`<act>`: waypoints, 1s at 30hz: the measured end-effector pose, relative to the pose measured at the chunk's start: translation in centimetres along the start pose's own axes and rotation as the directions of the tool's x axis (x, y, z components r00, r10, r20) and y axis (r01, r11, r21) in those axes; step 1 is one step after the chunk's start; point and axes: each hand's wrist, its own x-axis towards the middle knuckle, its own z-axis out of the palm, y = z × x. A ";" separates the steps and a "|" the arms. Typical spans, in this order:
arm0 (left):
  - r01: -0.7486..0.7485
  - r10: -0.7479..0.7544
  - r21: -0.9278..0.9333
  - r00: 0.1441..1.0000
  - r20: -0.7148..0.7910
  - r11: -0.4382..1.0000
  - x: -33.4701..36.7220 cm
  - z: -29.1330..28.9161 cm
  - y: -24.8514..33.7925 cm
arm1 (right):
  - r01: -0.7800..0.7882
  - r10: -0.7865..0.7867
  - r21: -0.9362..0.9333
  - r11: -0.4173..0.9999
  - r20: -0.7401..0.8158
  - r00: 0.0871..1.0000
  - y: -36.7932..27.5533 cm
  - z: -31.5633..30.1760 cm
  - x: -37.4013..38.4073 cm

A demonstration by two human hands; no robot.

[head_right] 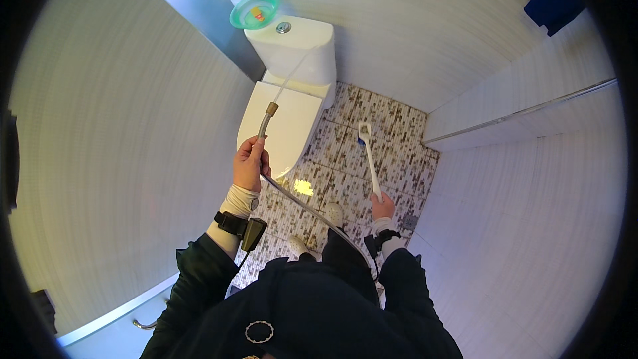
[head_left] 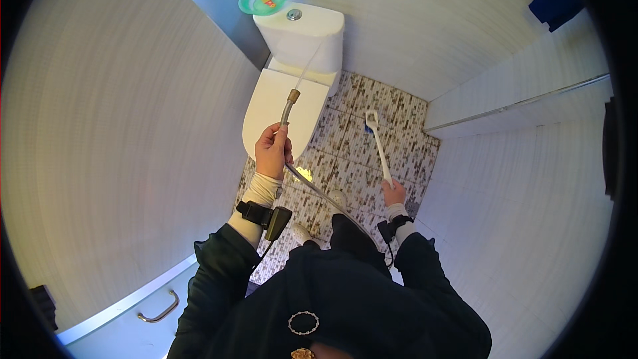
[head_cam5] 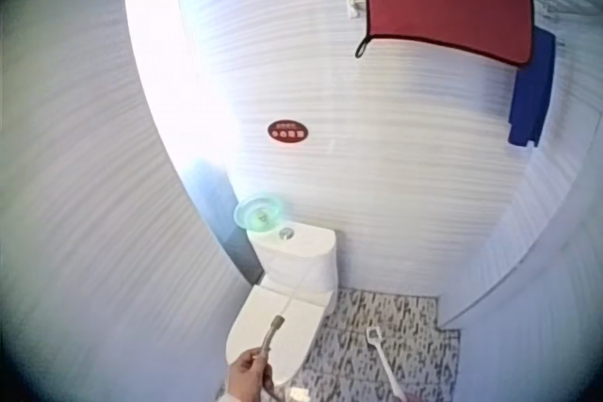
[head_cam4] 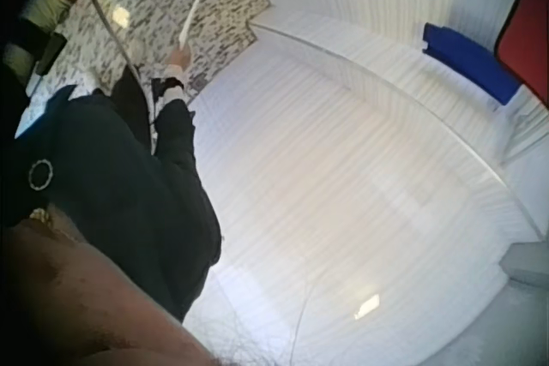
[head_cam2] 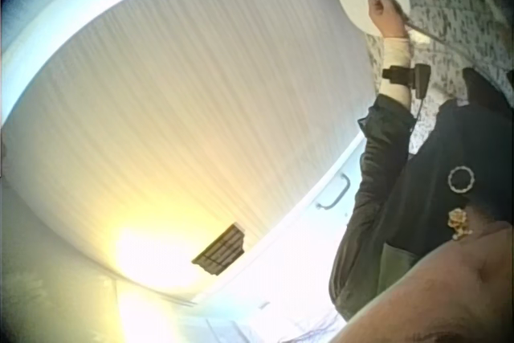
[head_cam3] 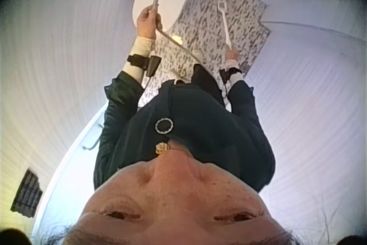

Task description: Clean the toilet and shower area in a bathroom.

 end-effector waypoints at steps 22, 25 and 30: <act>-0.064 0.050 -0.069 0.980 -0.194 0.996 -0.2 -0.2 -0.6 | 0.594 -0.600 0.088 0.800 0.084 0.796 -28.1 0.1 6.7; -0.086 0.044 -0.138 0.959 -0.281 0.987 -0.9 -0.2 -0.7 | 0.593 -0.588 0.034 0.804 0.188 0.787 -24.9 -1.7 4.0; -0.154 0.070 -0.133 0.868 -0.491 0.979 -2.0 -3.4 0.0 | 0.663 -0.687 0.182 0.726 0.236 0.688 -22.5 -1.1 4.6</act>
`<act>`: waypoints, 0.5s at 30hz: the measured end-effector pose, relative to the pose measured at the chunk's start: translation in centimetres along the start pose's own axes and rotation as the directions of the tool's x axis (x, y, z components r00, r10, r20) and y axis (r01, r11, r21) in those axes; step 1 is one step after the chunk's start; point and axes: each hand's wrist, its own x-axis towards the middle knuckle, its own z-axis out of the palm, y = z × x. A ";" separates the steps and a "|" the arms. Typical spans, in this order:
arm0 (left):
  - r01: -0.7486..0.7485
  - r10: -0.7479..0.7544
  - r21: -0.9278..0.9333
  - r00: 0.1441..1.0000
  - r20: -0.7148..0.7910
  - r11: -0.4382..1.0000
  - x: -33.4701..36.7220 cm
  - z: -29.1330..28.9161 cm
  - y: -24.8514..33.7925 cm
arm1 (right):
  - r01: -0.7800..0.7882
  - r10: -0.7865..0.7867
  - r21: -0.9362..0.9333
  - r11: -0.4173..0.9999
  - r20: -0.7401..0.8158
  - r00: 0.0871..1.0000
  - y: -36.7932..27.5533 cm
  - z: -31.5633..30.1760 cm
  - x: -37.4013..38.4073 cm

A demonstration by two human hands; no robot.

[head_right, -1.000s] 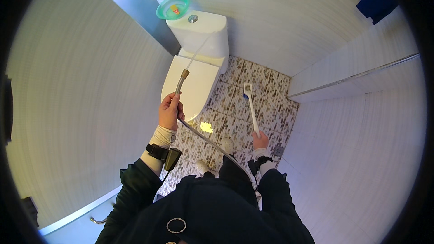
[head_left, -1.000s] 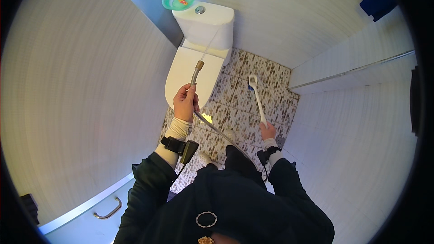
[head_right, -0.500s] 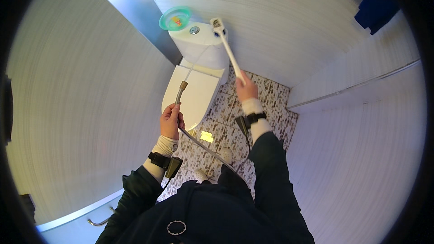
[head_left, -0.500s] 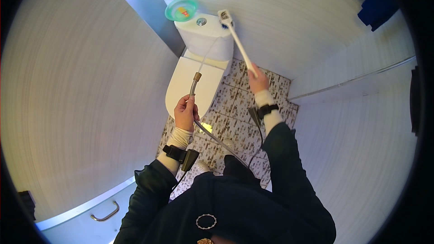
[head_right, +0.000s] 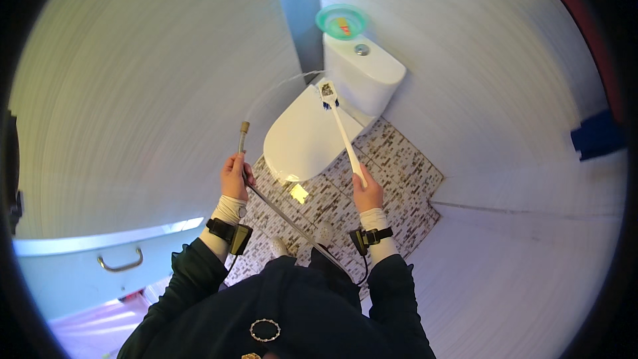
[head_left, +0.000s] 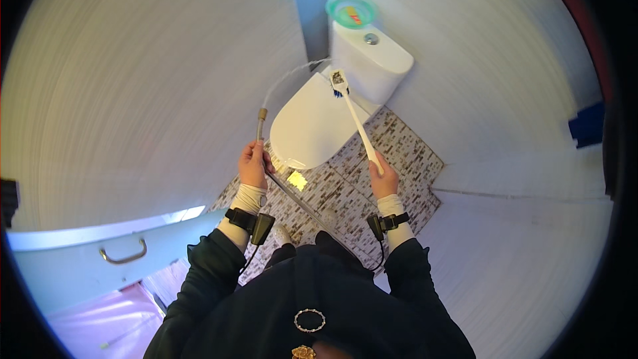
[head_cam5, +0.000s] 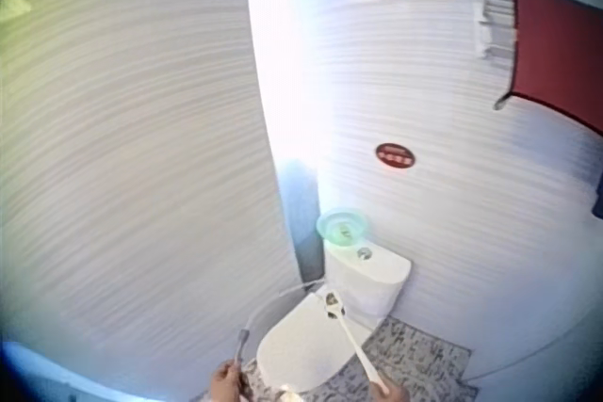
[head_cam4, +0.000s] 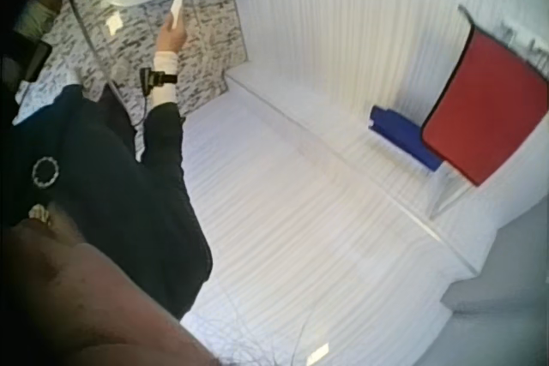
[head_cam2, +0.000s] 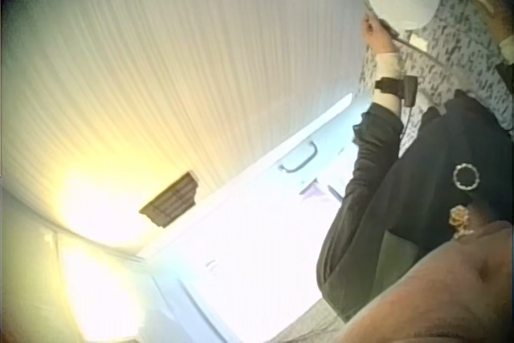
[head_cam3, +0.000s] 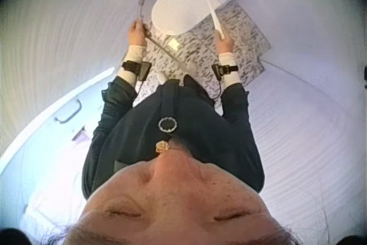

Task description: Clean the toilet and shower area in a bathroom.

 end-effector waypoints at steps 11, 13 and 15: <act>0.132 -0.104 0.071 0.946 -0.307 0.989 -2.9 -7.7 -3.2 | -0.109 0.144 -0.125 0.986 0.315 0.938 2.5 8.9 3.1; 0.145 -0.118 0.055 0.935 -0.335 0.988 -2.2 -10.1 -2.7 | -0.144 0.190 -0.159 0.977 0.330 0.925 3.1 12.0 3.0; 0.150 -0.123 0.038 0.907 -0.403 0.988 -3.0 -12.0 -3.4 | -0.167 0.234 -0.208 0.964 0.357 0.904 4.0 13.9 1.6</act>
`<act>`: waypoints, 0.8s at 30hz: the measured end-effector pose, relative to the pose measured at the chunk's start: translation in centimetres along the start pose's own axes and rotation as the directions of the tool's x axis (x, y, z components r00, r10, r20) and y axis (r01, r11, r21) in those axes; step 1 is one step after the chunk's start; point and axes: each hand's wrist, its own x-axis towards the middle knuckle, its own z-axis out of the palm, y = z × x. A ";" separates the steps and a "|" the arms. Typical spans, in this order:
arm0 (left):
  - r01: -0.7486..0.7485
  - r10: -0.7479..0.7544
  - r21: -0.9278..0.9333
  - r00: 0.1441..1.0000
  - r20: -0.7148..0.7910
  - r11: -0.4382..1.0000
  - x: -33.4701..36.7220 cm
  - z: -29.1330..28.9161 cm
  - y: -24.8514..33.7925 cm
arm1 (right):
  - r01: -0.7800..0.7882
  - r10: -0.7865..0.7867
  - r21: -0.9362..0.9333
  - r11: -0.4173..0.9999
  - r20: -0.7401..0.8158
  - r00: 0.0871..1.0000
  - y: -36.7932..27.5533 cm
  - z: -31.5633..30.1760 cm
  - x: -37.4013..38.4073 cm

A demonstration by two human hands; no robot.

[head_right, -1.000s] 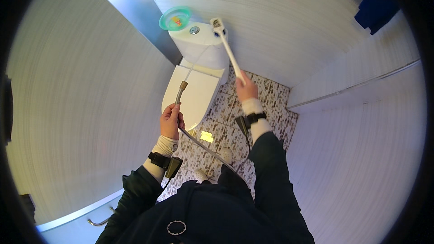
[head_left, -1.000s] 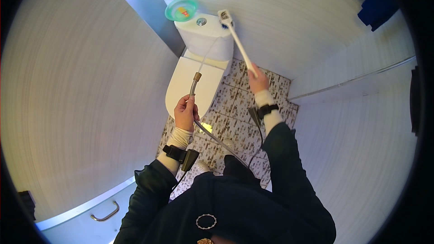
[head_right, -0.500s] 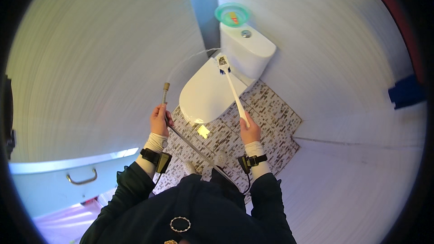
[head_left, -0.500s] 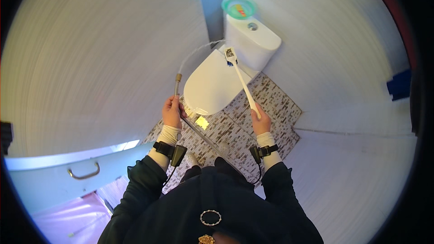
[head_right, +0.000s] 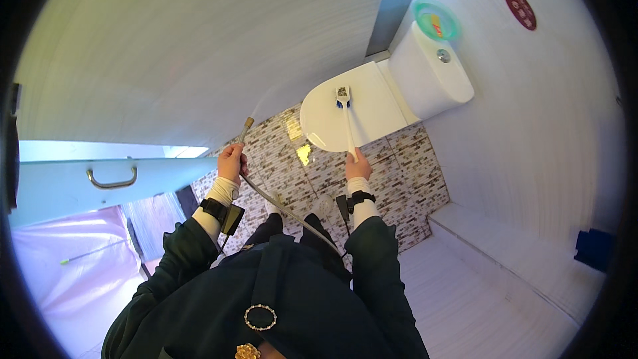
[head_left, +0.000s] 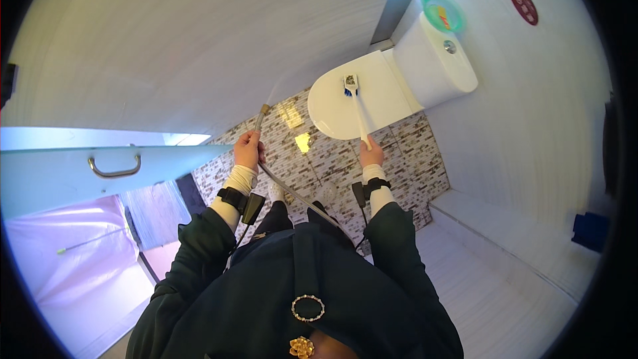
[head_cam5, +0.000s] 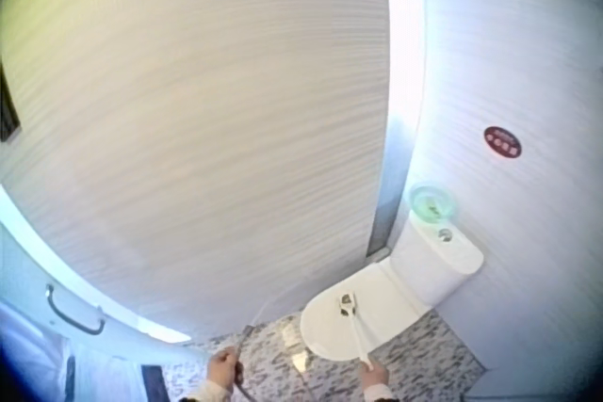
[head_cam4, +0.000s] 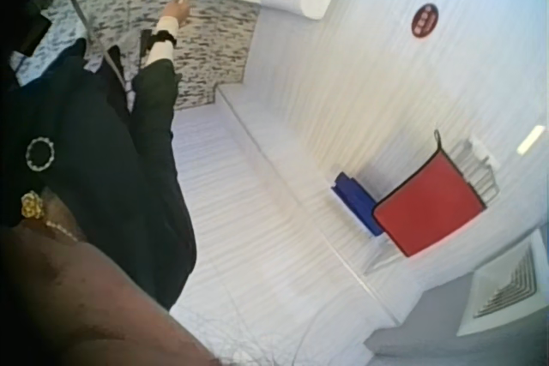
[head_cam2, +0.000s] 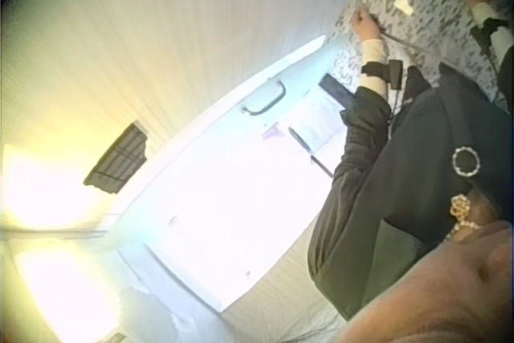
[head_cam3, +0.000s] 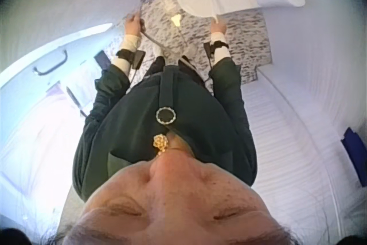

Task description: Clean the toilet and shower area in a bathroom.

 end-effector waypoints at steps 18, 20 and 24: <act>0.059 -0.057 -0.092 0.998 0.028 0.994 1.3 -7.6 -0.8 | -0.229 0.192 -0.180 0.957 -0.203 0.960 10.3 -7.5 -11.9; 0.063 -0.058 -0.082 0.996 0.064 0.995 1.3 -6.8 -0.8 | -0.220 0.160 -0.201 0.955 -0.277 0.947 12.1 -7.3 -12.5; 0.094 -0.090 -0.069 0.994 0.060 0.993 2.3 -7.1 -1.2 | -0.604 0.642 0.279 0.747 -0.068 0.763 10.6 -4.6 -13.0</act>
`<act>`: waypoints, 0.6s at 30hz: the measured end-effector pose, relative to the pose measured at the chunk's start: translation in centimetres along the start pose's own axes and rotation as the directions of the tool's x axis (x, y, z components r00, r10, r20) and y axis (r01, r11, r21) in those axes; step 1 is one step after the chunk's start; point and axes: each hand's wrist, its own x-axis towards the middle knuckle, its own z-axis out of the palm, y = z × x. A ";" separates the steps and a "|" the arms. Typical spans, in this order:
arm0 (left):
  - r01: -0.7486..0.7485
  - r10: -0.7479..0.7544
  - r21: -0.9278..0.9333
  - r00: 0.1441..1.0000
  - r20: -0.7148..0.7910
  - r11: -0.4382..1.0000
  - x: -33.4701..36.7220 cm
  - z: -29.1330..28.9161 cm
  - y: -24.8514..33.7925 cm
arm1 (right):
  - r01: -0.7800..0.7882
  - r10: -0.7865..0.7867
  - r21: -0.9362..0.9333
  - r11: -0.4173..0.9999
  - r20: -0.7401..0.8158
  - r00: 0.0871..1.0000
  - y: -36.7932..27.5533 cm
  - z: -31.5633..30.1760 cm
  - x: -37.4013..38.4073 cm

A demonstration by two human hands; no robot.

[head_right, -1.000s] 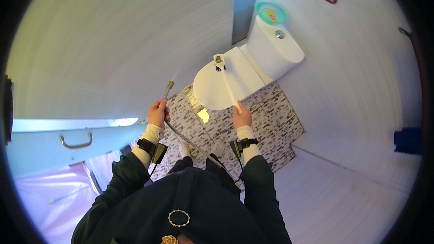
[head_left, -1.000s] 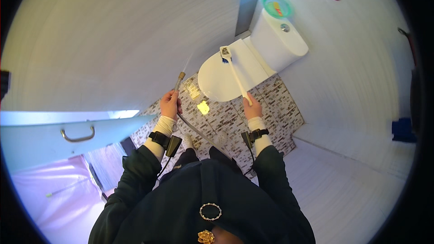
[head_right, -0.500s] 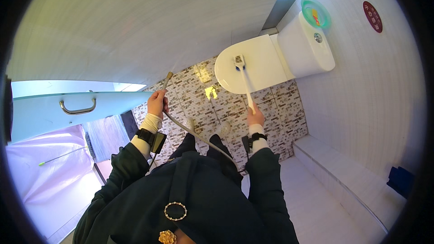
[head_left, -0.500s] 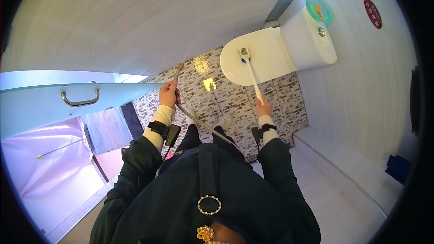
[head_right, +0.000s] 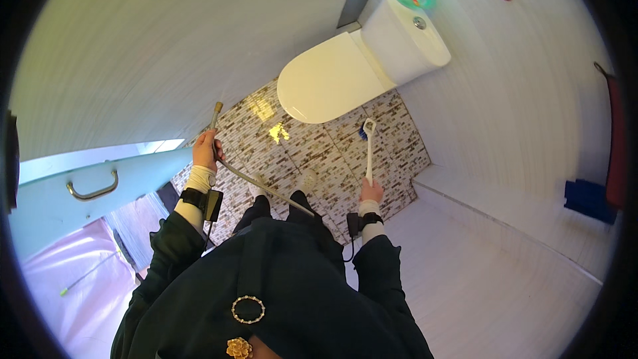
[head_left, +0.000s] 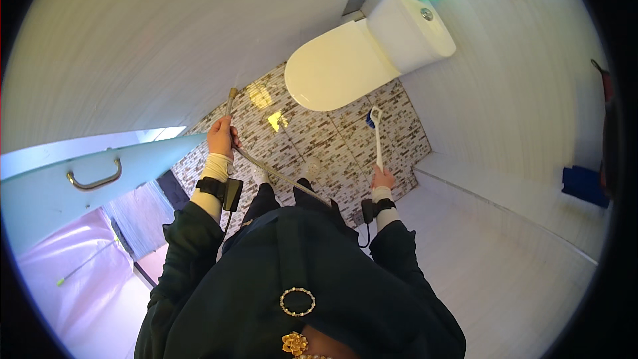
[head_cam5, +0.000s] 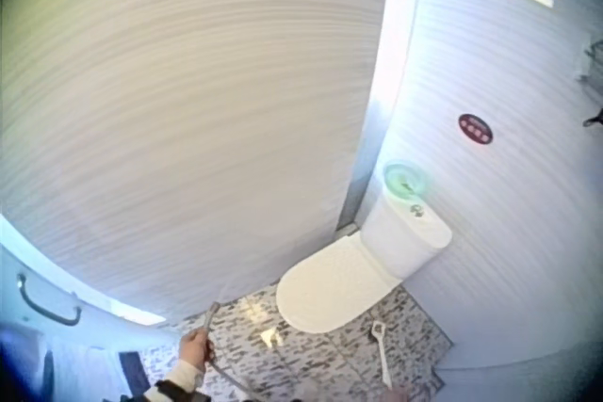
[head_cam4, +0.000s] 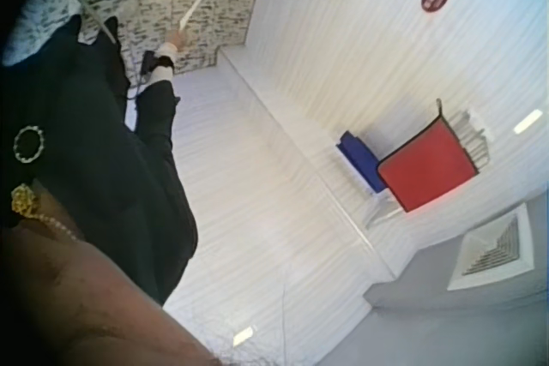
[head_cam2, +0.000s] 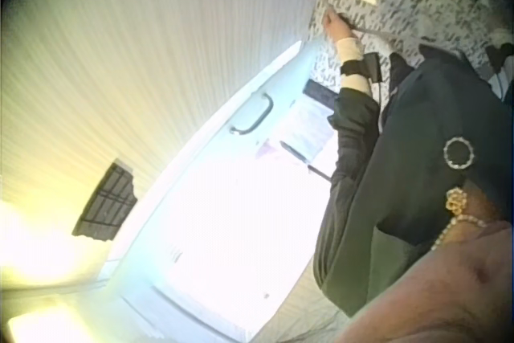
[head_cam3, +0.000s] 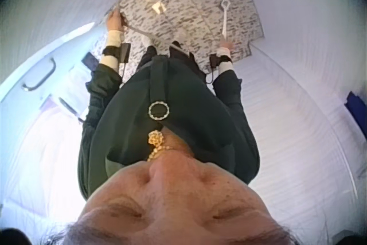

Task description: Clean the toilet and shower area in a bathroom.

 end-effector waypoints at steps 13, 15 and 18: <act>0.072 -0.077 0.079 0.995 0.066 0.994 3.0 0.8 -2.7 | -0.514 0.155 0.834 0.202 0.491 0.857 -2.1 11.4 1.4; 0.075 -0.082 0.078 0.993 0.089 0.994 4.9 0.4 -3.3 | -0.540 0.218 0.833 0.121 0.508 0.833 -3.1 12.9 1.2; 0.094 -0.097 0.052 0.993 0.071 0.994 8.1 0.4 -4.5 | -0.391 0.195 0.911 0.134 0.362 0.911 -4.5 15.4 1.5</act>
